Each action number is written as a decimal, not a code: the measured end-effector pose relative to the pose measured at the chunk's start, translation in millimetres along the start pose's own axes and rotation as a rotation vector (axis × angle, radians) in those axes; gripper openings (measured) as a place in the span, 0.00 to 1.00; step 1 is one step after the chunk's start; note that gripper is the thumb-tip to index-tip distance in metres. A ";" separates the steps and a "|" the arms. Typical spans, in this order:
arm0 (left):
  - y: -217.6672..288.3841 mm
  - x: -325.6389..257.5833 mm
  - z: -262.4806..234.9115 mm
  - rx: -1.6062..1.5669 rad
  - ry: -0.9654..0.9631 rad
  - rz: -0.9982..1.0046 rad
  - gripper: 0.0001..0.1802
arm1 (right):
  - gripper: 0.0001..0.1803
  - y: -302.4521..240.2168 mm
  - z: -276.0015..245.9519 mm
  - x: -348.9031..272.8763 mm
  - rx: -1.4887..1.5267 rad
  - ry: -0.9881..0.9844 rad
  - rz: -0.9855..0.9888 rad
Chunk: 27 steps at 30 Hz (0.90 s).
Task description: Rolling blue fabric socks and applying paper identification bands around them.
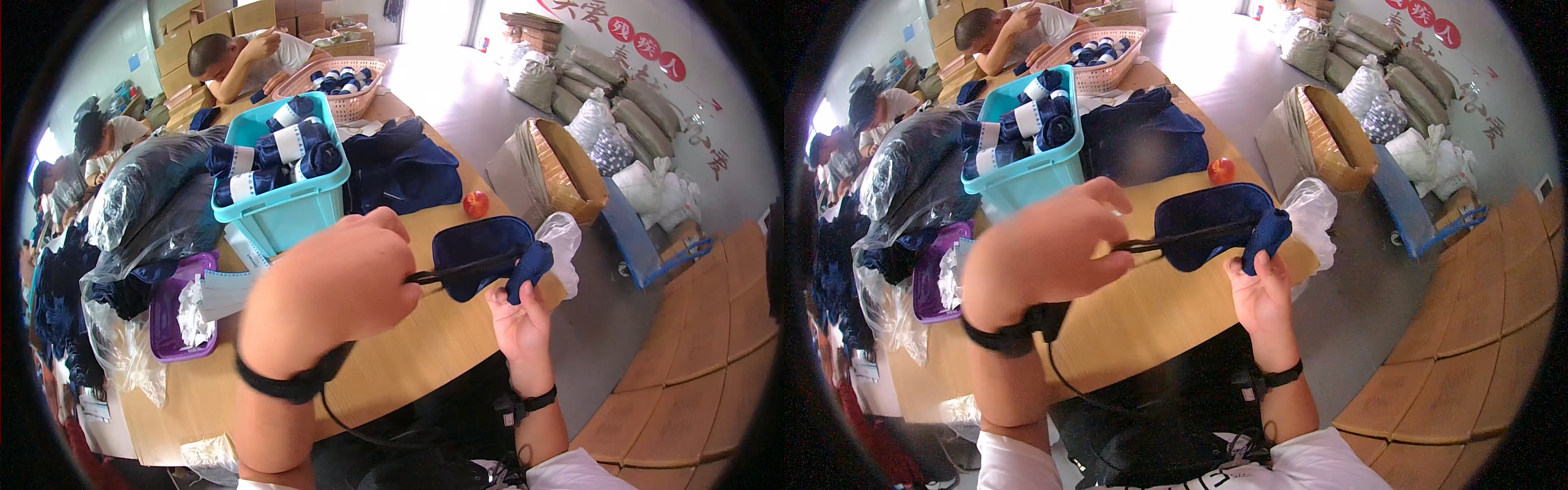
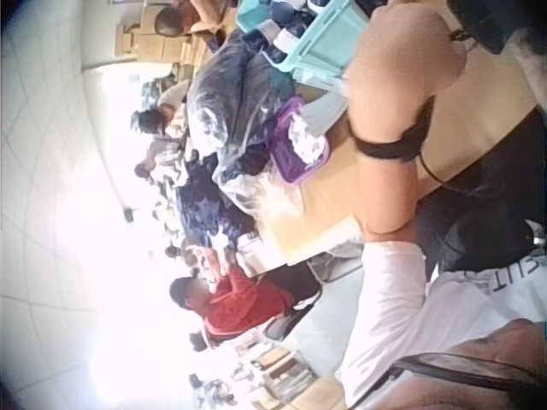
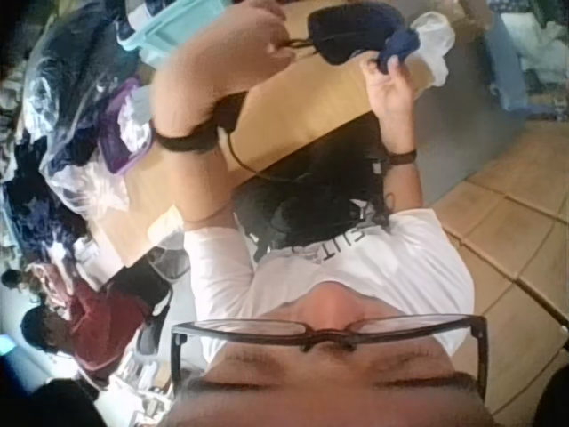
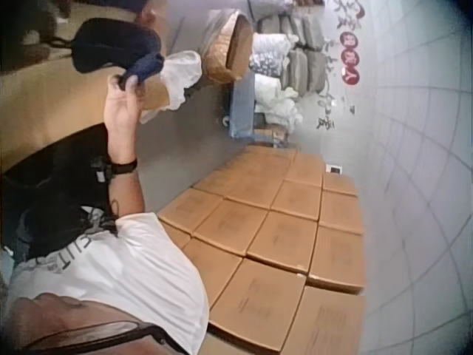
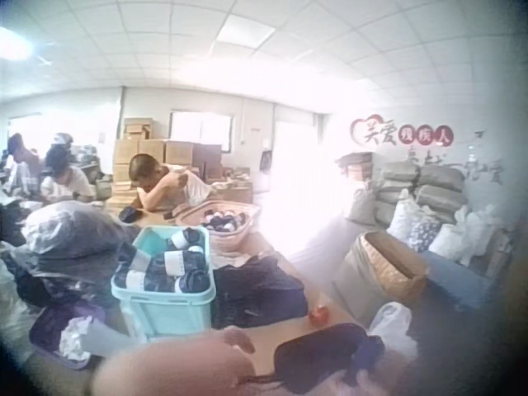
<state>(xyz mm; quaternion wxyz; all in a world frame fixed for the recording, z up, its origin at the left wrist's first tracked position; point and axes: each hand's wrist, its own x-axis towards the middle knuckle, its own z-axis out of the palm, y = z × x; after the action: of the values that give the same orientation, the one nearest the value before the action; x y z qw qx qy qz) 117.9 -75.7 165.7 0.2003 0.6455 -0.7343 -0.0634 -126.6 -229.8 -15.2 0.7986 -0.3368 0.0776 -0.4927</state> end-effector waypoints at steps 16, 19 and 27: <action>4.6 42.0 11.7 -1.211 -0.110 0.173 0.18 | 0.18 -1.0 -14.7 2.9 0.030 -0.119 0.071; 8.1 41.9 30.6 -0.653 0.006 0.006 0.13 | 0.18 0.4 -8.3 -0.7 0.018 -0.126 0.081; 6.5 60.0 101.1 -0.015 0.247 0.132 0.04 | 0.16 -4.7 -2.3 -4.0 -0.044 -0.225 0.103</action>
<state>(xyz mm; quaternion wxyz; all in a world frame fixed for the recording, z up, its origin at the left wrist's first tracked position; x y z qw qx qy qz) 68.7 -149.8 88.6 0.2977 0.5973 -0.7443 0.0245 -133.1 -228.8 -15.0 0.8190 -0.4030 0.0153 -0.4082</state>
